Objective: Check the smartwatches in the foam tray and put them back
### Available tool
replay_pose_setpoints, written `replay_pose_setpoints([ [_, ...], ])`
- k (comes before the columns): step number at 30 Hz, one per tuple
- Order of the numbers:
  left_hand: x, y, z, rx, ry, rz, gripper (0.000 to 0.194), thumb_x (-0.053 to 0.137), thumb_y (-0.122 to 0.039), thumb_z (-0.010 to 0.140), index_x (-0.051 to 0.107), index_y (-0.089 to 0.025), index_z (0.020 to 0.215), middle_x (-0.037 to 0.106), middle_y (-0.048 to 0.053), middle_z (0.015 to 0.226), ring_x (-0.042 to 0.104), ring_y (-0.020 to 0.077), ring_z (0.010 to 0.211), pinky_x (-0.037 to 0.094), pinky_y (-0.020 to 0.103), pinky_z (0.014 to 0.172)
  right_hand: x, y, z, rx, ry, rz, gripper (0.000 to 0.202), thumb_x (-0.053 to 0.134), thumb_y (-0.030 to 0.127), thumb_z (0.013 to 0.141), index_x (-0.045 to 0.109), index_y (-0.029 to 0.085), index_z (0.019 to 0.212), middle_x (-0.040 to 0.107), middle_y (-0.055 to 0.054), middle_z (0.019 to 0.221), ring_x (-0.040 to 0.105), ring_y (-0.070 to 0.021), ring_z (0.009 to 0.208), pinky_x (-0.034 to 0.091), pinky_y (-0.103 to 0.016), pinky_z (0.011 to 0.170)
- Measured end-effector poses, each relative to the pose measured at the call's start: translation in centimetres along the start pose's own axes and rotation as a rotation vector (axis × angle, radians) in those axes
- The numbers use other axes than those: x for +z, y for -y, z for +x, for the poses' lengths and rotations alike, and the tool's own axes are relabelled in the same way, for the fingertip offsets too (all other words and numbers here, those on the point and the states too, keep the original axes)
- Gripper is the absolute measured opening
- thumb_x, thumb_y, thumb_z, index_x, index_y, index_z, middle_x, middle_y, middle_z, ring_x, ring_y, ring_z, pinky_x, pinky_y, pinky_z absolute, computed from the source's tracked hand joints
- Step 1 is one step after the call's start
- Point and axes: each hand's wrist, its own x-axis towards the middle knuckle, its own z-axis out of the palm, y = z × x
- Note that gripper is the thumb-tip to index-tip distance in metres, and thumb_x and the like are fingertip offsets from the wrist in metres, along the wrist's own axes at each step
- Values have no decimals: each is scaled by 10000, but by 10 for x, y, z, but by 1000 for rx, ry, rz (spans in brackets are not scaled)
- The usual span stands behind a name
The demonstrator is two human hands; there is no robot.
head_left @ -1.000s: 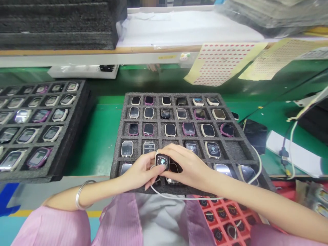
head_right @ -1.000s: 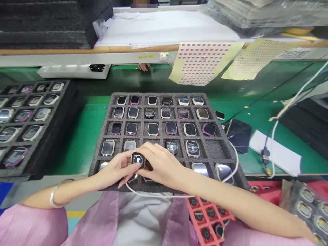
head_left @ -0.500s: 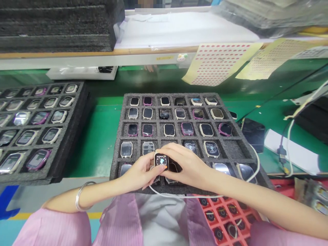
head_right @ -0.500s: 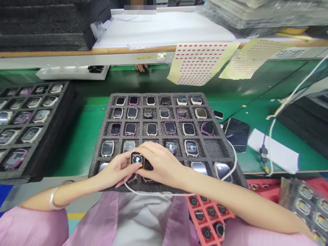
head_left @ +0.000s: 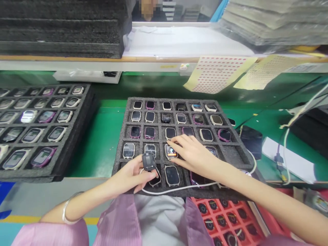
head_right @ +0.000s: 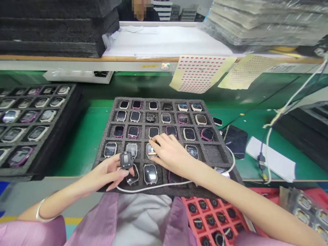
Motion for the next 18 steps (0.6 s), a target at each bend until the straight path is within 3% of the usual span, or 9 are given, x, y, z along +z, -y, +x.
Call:
replay_pose_setpoints([
  [5, -6, 10, -4, 34, 35, -33, 298, 642, -294, 851, 485, -162, 1068, 617, 61, 988, 458, 0, 437, 330, 174, 426, -22, 15, 20, -112, 18, 13, 345, 637, 309, 874, 607, 113, 1157, 613, -148, 1125, 573, -285, 995, 443, -424, 850],
  [11, -10, 17, -2, 48, 55, -64, 281, 656, -308, 836, 501, -138, 997, 665, 71, 864, 491, 36, 439, 362, 176, 417, 2, 50, 64, -155, 120, -139, 196, 495, 91, 902, 622, 47, 1045, 634, -161, 916, 616, -283, 872, 456, -419, 776],
  [15, -13, 15, -4, 73, 35, -134, 318, 673, -288, 826, 513, -135, 1054, 679, 112, 980, 468, 17, 431, 344, 175, 418, 1, 41, 66, -107, 97, -22, 227, 582, 172, 869, 618, 52, 1059, 623, -154, 927, 628, -282, 836, 493, -415, 735],
  [18, -13, 13, -4, 69, 47, -152, 348, 703, -280, 797, 522, -132, 1055, 663, 114, 1014, 450, 12, 441, 340, 170, 410, -15, 27, 57, -5, -59, 227, 371, 654, 260, 828, 602, 101, 1158, 620, -127, 999, 631, -262, 874, 525, -395, 767],
])
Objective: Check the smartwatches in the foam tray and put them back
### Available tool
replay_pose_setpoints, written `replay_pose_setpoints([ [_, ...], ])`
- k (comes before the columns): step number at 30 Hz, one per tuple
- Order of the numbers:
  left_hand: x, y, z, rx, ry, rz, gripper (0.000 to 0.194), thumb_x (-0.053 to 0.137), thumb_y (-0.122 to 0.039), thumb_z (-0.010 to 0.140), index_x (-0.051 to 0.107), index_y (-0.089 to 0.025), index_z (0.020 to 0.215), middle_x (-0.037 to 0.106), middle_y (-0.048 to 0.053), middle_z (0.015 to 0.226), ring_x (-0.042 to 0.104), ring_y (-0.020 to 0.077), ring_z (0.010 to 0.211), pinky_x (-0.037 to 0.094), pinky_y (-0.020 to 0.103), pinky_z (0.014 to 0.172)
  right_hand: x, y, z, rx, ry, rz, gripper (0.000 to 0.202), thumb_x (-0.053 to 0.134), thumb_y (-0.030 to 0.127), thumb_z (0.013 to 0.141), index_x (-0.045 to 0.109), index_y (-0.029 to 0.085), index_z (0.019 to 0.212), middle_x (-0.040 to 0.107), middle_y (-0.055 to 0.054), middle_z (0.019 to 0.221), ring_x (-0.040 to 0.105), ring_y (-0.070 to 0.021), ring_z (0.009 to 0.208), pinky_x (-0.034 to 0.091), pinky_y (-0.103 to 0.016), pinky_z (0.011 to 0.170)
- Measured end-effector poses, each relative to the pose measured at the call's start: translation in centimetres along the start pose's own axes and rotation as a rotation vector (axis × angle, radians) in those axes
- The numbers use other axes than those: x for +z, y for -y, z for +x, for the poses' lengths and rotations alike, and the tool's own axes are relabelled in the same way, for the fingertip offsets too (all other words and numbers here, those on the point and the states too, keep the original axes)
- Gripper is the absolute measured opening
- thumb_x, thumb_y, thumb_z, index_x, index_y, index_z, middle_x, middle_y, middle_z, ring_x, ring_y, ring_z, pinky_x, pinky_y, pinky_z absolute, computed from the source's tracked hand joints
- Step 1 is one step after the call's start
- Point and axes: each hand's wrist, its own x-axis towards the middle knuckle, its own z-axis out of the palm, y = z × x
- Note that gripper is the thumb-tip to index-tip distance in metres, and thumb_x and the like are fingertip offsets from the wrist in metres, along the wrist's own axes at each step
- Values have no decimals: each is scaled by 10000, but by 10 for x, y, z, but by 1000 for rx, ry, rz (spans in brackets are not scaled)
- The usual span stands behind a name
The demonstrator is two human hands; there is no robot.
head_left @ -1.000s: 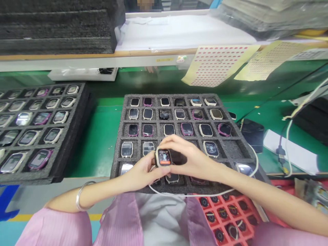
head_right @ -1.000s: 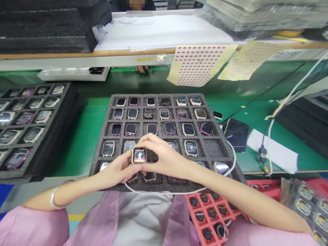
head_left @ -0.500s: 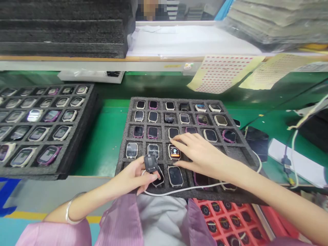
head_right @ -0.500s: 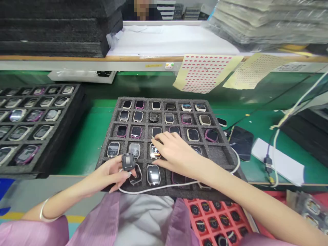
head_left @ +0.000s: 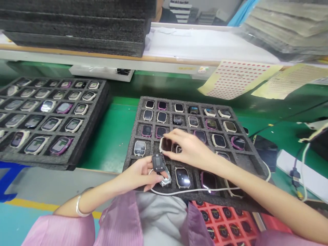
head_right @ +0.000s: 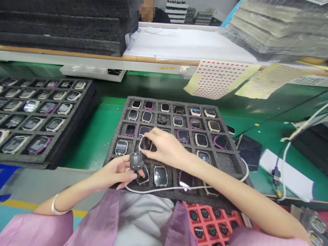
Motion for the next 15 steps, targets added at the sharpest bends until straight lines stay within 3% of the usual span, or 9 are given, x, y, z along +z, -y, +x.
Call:
replay_pose_setpoints([
  [2, 0, -1, 1, -10, 16, 10, 357, 727, -281, 773, 535, -127, 1032, 653, 89, 968, 444, 16, 455, 348, 170, 412, -10, 2, -7, -9, -97, 146, 353, 646, 279, 835, 604, 153, 1162, 612, -101, 1034, 626, -238, 908, 530, -373, 804],
  [4, 0, 0, 2, -9, 30, 33, 372, 751, -284, 748, 552, -124, 1019, 623, 26, 826, 437, 25, 458, 348, 172, 420, -11, 12, -15, -97, -70, 210, 301, 644, 268, 839, 613, 177, 1124, 603, -90, 1036, 615, -228, 922, 533, -362, 810],
  [8, 1, 3, 2, 18, 17, 80, 432, 749, -323, 746, 556, -136, 1085, 507, -67, 638, 410, 31, 431, 310, 171, 412, 4, 31, -25, -162, 60, 105, 303, 642, 204, 840, 584, 126, 1127, 574, -140, 1068, 585, -258, 948, 543, -396, 793],
  [15, 9, 6, 0, 51, -109, 175, 395, 599, -434, 855, 505, -122, 1079, 476, -99, 462, 349, 38, 332, 242, 162, 352, 21, 26, -26, -219, -29, 80, 369, 585, 231, 898, 505, 132, 1244, 611, -142, 1103, 588, -283, 1021, 526, -459, 880],
])
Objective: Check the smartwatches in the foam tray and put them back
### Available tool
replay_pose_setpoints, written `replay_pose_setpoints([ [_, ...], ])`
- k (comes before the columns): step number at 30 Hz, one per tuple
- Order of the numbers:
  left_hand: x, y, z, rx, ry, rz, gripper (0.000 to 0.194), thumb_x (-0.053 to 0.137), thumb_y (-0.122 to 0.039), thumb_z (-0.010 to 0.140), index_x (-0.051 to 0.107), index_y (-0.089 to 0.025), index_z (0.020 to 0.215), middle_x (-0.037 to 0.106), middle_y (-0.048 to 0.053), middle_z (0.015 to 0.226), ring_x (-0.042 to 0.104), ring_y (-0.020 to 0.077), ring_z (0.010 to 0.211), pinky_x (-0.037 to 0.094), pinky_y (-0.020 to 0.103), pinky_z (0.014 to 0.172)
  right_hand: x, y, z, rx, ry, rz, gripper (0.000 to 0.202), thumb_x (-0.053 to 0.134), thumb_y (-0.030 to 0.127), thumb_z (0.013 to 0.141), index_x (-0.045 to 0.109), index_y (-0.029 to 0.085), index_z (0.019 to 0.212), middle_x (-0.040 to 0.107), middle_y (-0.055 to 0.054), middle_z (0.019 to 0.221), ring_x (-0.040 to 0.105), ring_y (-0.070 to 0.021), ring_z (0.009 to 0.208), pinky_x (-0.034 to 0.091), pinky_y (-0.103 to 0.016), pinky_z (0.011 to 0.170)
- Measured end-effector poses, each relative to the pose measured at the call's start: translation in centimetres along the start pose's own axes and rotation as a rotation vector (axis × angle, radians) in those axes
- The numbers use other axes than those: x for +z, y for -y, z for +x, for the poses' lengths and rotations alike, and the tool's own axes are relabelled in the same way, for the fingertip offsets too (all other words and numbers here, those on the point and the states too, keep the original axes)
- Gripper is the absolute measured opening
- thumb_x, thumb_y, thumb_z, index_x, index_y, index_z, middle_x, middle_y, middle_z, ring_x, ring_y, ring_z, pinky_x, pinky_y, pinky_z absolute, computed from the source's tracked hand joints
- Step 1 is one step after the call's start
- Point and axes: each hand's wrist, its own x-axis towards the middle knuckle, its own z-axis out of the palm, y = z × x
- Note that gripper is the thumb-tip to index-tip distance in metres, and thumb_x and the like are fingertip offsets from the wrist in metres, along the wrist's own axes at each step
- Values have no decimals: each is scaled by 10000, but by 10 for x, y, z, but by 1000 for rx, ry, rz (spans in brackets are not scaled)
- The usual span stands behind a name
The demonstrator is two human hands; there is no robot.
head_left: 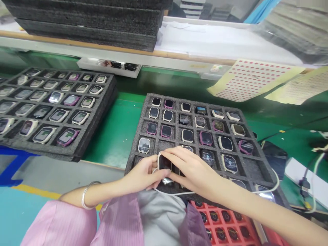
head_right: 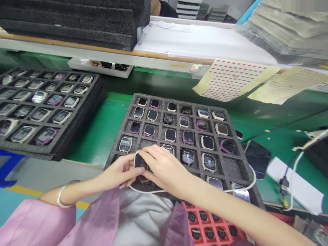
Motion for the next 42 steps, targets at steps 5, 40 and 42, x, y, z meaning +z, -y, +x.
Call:
replay_pose_setpoints([
  [5, 4, -2, 0, -19, -29, 6, 347, 585, -430, 864, 494, -126, 1003, 424, -118, 407, 309, 36, 313, 204, 157, 332, 2, -1, -3, -1, -22, 69, 396, 601, 271, 895, 517, 147, 1261, 634, -142, 1128, 606, -278, 1037, 535, -450, 875],
  [40, 6, 0, -6, -12, -21, 119, 311, 544, -386, 901, 541, -133, 1083, 435, -97, 454, 297, 39, 339, 247, 169, 376, 3, 3, -6, 40, -16, 157, 286, 640, 281, 868, 582, 131, 1105, 652, -93, 968, 592, -226, 888, 490, -378, 819],
  [42, 6, 0, -6, -10, -22, 115, 299, 536, -369, 909, 539, -135, 1093, 442, -95, 461, 295, 40, 342, 255, 174, 384, 3, 5, -6, 37, -22, 151, 277, 640, 269, 865, 587, 125, 1095, 651, -95, 962, 592, -227, 887, 490, -379, 819],
])
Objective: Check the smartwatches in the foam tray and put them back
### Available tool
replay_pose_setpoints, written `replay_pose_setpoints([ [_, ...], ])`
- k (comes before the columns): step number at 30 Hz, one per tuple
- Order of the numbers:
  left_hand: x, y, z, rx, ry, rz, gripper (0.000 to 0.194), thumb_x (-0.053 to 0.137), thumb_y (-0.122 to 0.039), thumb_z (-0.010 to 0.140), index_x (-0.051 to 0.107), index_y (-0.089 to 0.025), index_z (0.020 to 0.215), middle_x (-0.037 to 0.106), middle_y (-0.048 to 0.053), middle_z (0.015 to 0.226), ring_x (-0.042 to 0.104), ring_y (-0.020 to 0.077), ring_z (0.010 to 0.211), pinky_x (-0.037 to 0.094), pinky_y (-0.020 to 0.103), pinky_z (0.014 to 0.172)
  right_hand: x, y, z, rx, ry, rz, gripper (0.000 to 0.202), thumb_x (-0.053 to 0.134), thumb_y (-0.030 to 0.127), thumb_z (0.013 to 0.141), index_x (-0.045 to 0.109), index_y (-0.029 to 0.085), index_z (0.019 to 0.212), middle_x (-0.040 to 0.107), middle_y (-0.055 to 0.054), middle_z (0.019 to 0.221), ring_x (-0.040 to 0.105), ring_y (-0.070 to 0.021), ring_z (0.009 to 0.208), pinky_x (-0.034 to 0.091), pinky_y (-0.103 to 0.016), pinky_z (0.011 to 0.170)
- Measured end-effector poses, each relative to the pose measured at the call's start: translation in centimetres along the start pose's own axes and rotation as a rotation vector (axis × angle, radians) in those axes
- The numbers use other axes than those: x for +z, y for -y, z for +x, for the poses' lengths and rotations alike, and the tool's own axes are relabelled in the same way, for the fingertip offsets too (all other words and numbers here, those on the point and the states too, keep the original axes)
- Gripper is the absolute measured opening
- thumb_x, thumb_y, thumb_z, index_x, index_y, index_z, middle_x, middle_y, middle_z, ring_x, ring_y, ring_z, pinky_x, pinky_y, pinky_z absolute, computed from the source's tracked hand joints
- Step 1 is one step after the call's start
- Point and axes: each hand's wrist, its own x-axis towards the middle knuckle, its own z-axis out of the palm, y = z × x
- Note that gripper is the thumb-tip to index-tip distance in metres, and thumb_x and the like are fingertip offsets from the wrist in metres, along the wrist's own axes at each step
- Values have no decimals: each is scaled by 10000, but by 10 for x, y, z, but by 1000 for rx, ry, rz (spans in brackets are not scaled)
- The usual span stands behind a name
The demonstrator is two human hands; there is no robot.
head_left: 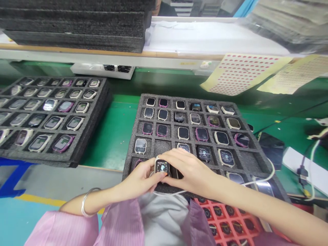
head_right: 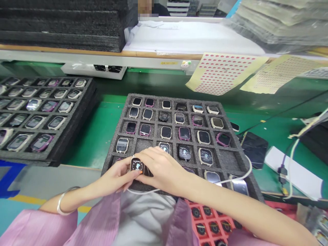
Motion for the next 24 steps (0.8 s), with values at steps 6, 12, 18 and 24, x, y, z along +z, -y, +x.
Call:
replay_pose_setpoints([
  [6, 2, 5, -1, 65, -46, 25, 295, 600, -339, 872, 552, -163, 1103, 513, -45, 671, 417, 70, 527, 360, 197, 523, -12, -2, 5, -11, -26, 33, 290, 691, 240, 805, 620, 147, 1070, 620, -101, 1033, 584, -233, 939, 486, -368, 836],
  [12, -10, -1, -12, 26, -7, -158, 317, 654, -317, 830, 509, -176, 1075, 516, -34, 792, 380, 42, 515, 344, 182, 482, -17, -31, 15, 152, -124, -21, 334, 722, 254, 782, 637, 142, 1085, 628, -89, 992, 605, -238, 922, 475, -376, 815],
  [18, -31, 1, -32, -9, -102, -85, 222, 603, -310, 866, 518, -169, 1015, 522, -36, 756, 399, 34, 484, 320, 171, 436, -11, -29, 30, 92, 59, -374, 448, 713, 376, 812, 627, 86, 1142, 629, -153, 1079, 543, -309, 1006, 408, -438, 831],
  [24, -29, 3, -29, 5, -87, -108, 217, 597, -317, 867, 500, -163, 983, 535, -40, 714, 408, 36, 465, 317, 169, 416, 11, -5, 84, -61, 223, -463, 212, 551, 248, 932, 644, 96, 1048, 645, -146, 972, 545, -279, 938, 388, -396, 772],
])
